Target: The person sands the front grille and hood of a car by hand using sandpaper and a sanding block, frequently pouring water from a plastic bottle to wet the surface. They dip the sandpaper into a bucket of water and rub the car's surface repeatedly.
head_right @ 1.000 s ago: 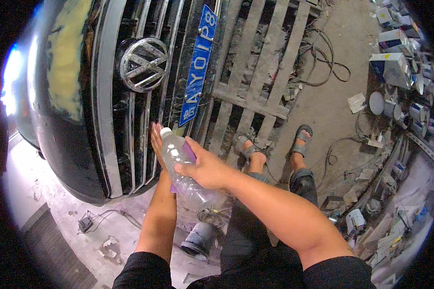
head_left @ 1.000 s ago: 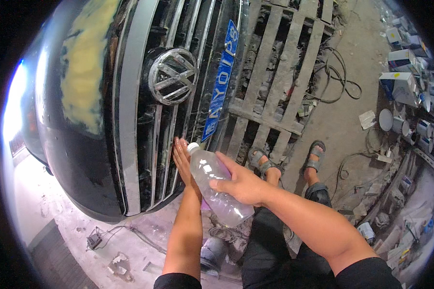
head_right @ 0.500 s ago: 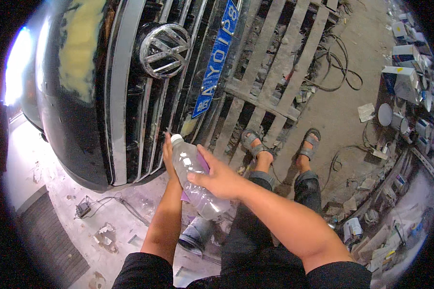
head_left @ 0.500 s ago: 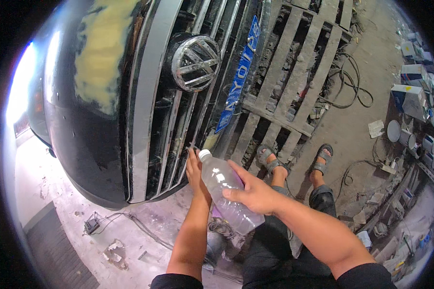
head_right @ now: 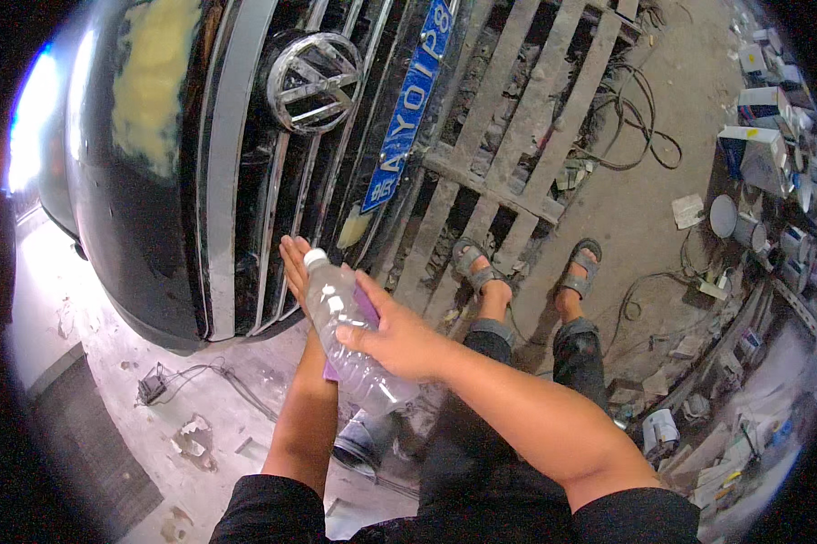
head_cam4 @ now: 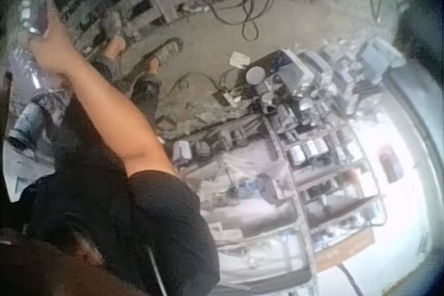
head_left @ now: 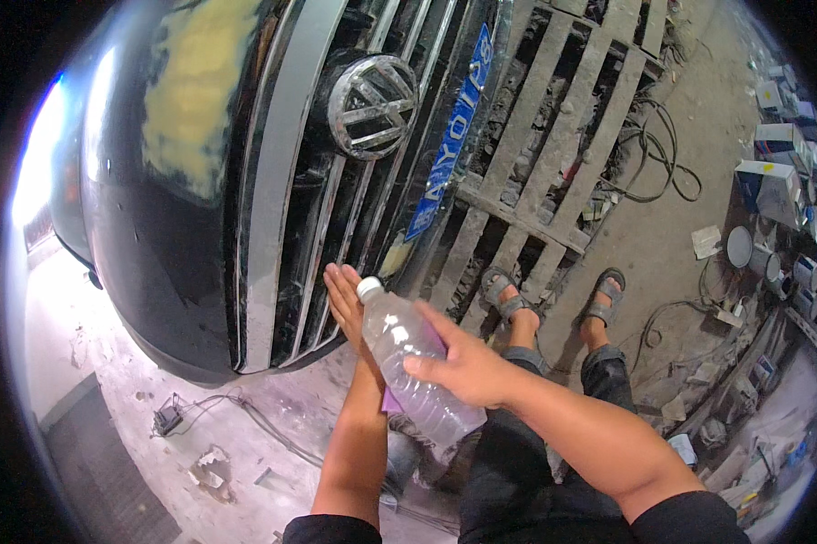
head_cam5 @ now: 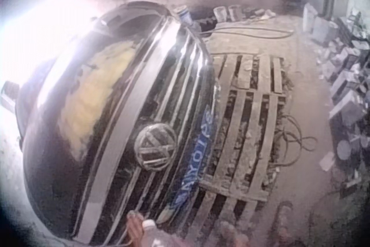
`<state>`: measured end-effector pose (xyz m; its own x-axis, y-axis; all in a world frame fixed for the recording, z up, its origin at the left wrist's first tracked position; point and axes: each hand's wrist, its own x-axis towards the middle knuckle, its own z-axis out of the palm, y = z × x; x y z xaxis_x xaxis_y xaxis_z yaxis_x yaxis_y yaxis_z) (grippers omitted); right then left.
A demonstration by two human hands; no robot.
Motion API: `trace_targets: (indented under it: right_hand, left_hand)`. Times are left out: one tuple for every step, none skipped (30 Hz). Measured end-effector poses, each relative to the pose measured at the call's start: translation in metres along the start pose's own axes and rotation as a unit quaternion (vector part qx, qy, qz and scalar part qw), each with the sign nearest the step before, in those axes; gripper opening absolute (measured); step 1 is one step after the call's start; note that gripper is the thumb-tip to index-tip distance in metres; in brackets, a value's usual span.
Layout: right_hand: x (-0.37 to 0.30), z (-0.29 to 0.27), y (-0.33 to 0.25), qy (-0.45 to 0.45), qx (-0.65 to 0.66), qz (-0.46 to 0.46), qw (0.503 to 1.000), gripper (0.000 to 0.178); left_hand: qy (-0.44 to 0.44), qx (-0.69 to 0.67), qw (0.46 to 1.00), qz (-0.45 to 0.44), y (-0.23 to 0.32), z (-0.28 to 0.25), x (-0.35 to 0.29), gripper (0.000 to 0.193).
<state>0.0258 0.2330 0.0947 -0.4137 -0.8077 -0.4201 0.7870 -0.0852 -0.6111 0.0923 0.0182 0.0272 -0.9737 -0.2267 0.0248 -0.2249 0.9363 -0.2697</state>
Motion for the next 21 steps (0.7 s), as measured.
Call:
trace_targets:
  right_hand:
    - [0.0,-0.002,-0.001,0.017,0.004,-0.011,1.0,0.091]
    - [0.002,-0.007,-0.003,0.034,0.009,-0.022,0.999,0.091]
    - [0.005,-0.012,-0.006,0.052,0.012,-0.031,0.998,0.091]
    - [0.007,-0.017,-0.01,0.066,0.015,-0.04,0.997,0.092]
    - [0.006,-0.023,-0.019,0.065,-0.015,-0.025,0.997,0.092]
    - [0.004,-0.023,-0.018,0.053,-0.004,-0.029,0.998,0.093]
    - [0.002,-0.019,-0.014,0.04,0.007,-0.033,0.999,0.093]
    - [0.0,-0.015,-0.008,0.026,0.019,-0.037,0.999,0.094]
    - [-0.001,-0.012,0.004,0.007,0.01,-0.044,0.999,0.095]
    - [-0.003,-0.005,0.013,-0.012,0.02,-0.029,0.999,0.097]
    - [-0.007,-0.002,0.023,-0.015,0.028,-0.02,0.999,0.098]
    - [-0.009,-0.001,0.028,-0.018,0.036,-0.013,0.999,0.098]
    - [-0.01,0.0,0.028,-0.022,0.035,-0.004,0.999,0.098]
    - [-0.011,-0.002,0.028,-0.025,0.034,0.004,0.999,0.098]
    - [-0.014,-0.003,0.029,-0.027,0.033,0.014,0.999,0.098]
    - [-0.014,-0.006,0.027,-0.023,0.033,0.002,0.999,0.098]
    - [-0.012,-0.011,0.025,-0.018,0.033,-0.01,0.999,0.098]
    - [-0.011,-0.015,0.021,-0.014,0.033,-0.021,0.999,0.098]
    - [-0.009,-0.019,0.019,-0.001,0.033,-0.025,0.999,0.097]
    - [-0.008,-0.019,0.016,0.001,0.037,-0.029,0.999,0.097]
    - [-0.009,-0.02,0.012,0.004,0.042,-0.033,0.999,0.097]
  left_hand:
    - [-0.058,0.048,0.997,-0.021,0.001,0.003,0.007,0.075]
    - [-0.01,0.035,0.999,0.021,0.002,0.006,0.016,0.07]
    - [0.023,0.031,0.999,0.039,0.005,0.01,0.029,0.067]
    - [0.056,0.029,0.997,0.054,0.008,0.011,0.043,0.064]
    - [0.054,0.027,0.997,0.037,0.021,0.007,0.058,0.058]
    - [0.021,0.084,0.996,0.022,0.021,0.014,0.064,0.061]
    - [0.033,0.044,0.997,0.045,0.014,0.013,0.061,0.063]
    - [0.044,0.005,0.997,0.067,0.006,0.009,0.055,0.064]
    - [0.03,-0.004,0.997,0.07,0.002,0.004,0.044,0.066]
    - [0.013,0.004,0.997,0.071,-0.012,0.007,0.027,0.067]
    - [-0.017,0.027,0.997,0.075,-0.02,0.007,0.012,0.068]
    - [-0.046,0.051,0.994,0.079,-0.028,0.008,0.002,0.07]
    - [-0.063,0.11,0.988,0.092,-0.035,0.009,-0.008,0.071]
    - [-0.079,0.167,0.977,0.105,-0.041,0.013,-0.014,0.073]
    - [-0.067,0.15,0.981,0.101,-0.038,0.013,-0.009,0.074]
    - [-0.067,0.134,0.982,0.116,-0.029,0.007,0.006,0.074]
    - [-0.066,0.117,0.982,0.131,-0.019,0.003,0.027,0.075]
    - [-0.066,0.101,0.982,0.144,-0.009,-0.004,0.049,0.076]
    - [-0.063,0.122,0.978,0.157,0.002,-0.008,0.073,0.079]
    - [-0.062,0.143,0.973,0.169,0.008,-0.008,0.09,0.081]
    - [-0.04,0.153,0.971,0.178,0.008,-0.005,0.099,0.083]
